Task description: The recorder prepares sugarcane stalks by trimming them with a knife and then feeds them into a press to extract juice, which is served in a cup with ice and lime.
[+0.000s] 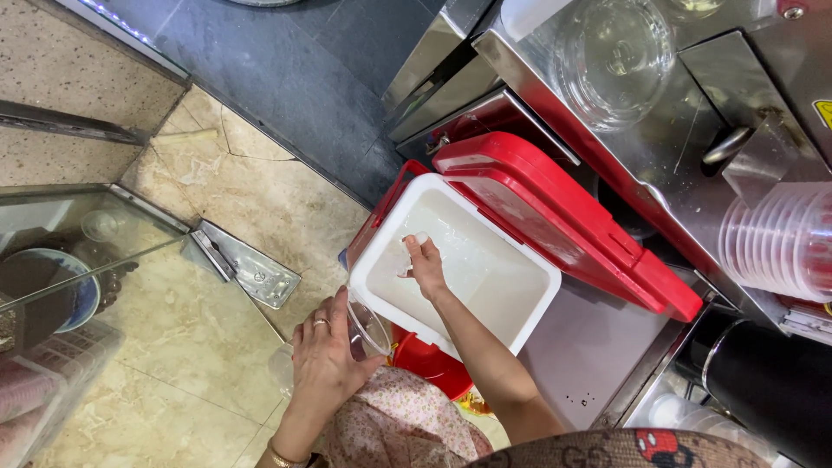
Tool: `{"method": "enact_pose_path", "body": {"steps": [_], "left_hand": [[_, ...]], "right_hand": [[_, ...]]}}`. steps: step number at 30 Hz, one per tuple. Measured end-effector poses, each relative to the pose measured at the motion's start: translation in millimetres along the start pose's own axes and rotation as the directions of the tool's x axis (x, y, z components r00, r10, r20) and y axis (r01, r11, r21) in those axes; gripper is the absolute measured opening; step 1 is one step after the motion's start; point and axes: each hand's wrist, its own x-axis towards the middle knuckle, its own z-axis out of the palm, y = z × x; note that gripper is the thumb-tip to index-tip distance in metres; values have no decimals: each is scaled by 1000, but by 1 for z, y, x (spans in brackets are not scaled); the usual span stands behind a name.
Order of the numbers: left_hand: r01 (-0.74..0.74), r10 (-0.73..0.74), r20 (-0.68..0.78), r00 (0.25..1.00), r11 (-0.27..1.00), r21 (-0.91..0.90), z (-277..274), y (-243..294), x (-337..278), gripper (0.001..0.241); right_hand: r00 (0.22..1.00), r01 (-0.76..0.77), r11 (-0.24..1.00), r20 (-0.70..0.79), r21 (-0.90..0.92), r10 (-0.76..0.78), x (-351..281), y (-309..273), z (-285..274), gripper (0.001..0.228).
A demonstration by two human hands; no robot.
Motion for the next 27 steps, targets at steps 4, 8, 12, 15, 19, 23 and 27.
{"method": "enact_pose_path", "body": {"steps": [4,8,12,15,19,23,27], "left_hand": [[11,-11,-3,1000,1000,-5,1,3,0,128],[20,-20,16,1000,1000,9,-3,8,-1,128],[122,-158,174,972,973,198,-15,26,3,129],[104,-189,296,936,954,280,-10,39,9,131],[8,-120,357,926,953,301,8,66,13,125],[-230,203,252,946,970,82,47,81,20,127],[-511,522,21,853,843,-168,89,69,33,127]], "right_hand": [[1000,-6,1000,27,-8,6,0,-4,-5,40],[987,-113,978,135,175,90,9,11,-25,46],[962,-240,876,221,418,158,-19,-6,-37,49],[970,-123,904,241,409,22,-51,-16,-64,52],[987,-71,895,161,441,-1,-102,-32,-104,50],[987,158,917,-67,366,-143,-159,-64,-111,45],[925,362,932,-129,2,-359,-204,-98,-113,40]]}}
